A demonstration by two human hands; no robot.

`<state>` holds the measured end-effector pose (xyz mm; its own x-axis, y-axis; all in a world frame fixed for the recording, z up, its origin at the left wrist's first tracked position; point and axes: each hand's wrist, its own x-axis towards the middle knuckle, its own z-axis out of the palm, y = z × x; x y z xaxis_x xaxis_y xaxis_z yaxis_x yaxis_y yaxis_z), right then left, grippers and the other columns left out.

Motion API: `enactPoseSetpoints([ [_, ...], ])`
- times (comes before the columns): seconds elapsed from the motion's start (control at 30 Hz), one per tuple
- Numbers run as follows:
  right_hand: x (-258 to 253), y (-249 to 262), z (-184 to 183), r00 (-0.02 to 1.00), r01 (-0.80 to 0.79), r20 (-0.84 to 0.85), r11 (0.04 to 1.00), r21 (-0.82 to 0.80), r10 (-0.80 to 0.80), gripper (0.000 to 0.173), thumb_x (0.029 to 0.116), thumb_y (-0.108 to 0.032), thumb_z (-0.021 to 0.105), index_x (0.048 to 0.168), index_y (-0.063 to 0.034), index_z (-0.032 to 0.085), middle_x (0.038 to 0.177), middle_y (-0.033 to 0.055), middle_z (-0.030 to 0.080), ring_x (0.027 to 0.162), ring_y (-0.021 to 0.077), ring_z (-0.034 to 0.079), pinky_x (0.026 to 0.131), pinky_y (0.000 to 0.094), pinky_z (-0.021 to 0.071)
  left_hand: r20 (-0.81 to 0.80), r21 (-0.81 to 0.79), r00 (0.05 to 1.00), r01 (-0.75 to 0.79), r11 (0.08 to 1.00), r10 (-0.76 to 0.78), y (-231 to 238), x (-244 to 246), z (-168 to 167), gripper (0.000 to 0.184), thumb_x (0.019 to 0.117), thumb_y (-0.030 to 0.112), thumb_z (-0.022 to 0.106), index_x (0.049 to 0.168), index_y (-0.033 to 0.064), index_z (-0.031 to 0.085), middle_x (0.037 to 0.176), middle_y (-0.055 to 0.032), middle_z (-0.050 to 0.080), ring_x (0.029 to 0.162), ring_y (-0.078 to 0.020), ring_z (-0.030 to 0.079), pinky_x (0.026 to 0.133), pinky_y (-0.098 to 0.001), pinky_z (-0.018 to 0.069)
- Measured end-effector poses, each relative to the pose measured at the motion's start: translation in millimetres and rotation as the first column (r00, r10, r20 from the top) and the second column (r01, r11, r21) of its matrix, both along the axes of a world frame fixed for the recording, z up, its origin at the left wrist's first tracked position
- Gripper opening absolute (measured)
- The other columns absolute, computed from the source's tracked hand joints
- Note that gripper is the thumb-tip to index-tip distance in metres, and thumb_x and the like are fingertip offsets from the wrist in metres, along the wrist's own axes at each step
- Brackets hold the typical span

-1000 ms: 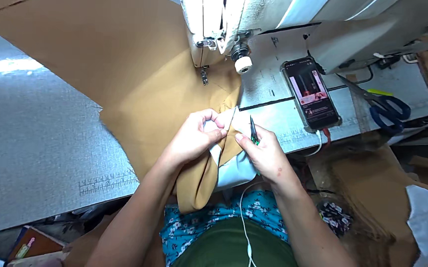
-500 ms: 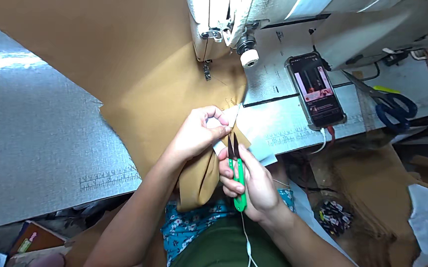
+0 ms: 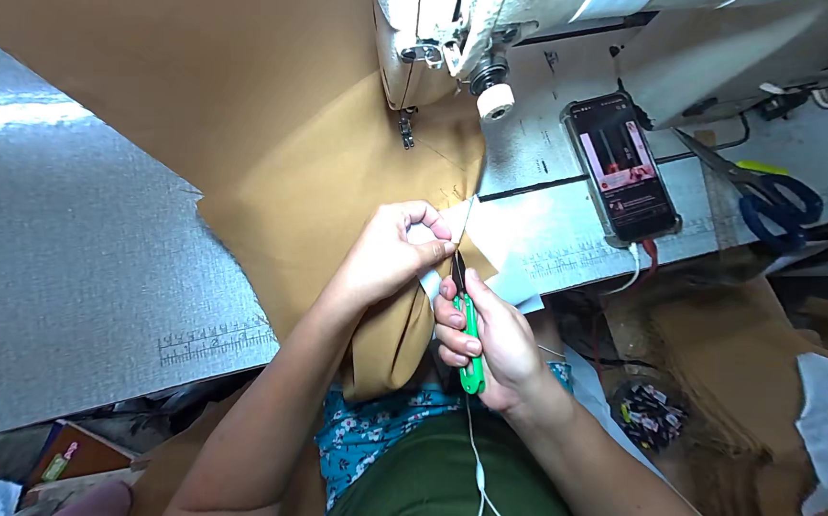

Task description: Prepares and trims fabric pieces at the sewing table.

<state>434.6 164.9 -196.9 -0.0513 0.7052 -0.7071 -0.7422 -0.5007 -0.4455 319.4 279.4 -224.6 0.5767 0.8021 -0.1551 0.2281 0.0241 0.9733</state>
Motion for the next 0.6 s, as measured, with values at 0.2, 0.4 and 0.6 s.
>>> enactPoseSetpoints([
  [0.2,-1.7,0.1,0.6,1.0,0.01,0.026,1.0,0.0,-0.01,0.044,0.1137,-0.035,0.017,0.093,-0.0102,0.047,0.061,-0.004,0.043,0.042,-0.0005,0.04,0.041,0.0104,0.0364,-0.012,-0.013,1.0,-0.014,1.0,0.014,-0.3,1.1,0.5,0.01,0.0862,-0.002,0.074,0.088,0.0067,0.069,0.074,0.0006,0.068,0.063,-0.0021,0.062,0.057,-0.0173,0.0506],
  [0.4,-3.0,1.3,1.0,0.999,0.026,0.034,1.0,-0.013,-0.026,0.044,0.1138,-0.035,0.017,0.094,-0.0101,0.047,0.061,-0.0041,0.042,0.042,-0.0003,0.04,0.041,0.0106,0.0363,-0.011,0.0,1.0,-0.015,1.0,0.015,-0.7,1.2,0.4,0.01,0.086,-0.002,0.074,0.087,0.0065,0.069,0.073,0.0011,0.067,0.062,-0.0011,0.061,0.056,-0.0167,0.0497],
  [0.6,-1.3,2.4,1.0,0.998,0.008,0.059,1.0,-0.027,-0.007,0.041,0.1138,-0.034,0.021,0.093,-0.0101,0.047,0.061,-0.0044,0.041,0.042,-0.0008,0.039,0.041,0.0099,0.0356,-0.032,0.008,0.999,-0.007,1.0,0.008,0.3,1.5,0.2,0.009,0.0864,0.0,0.074,0.087,0.0065,0.069,0.073,0.0007,0.067,0.062,-0.0015,0.062,0.056,-0.0173,0.0497],
])
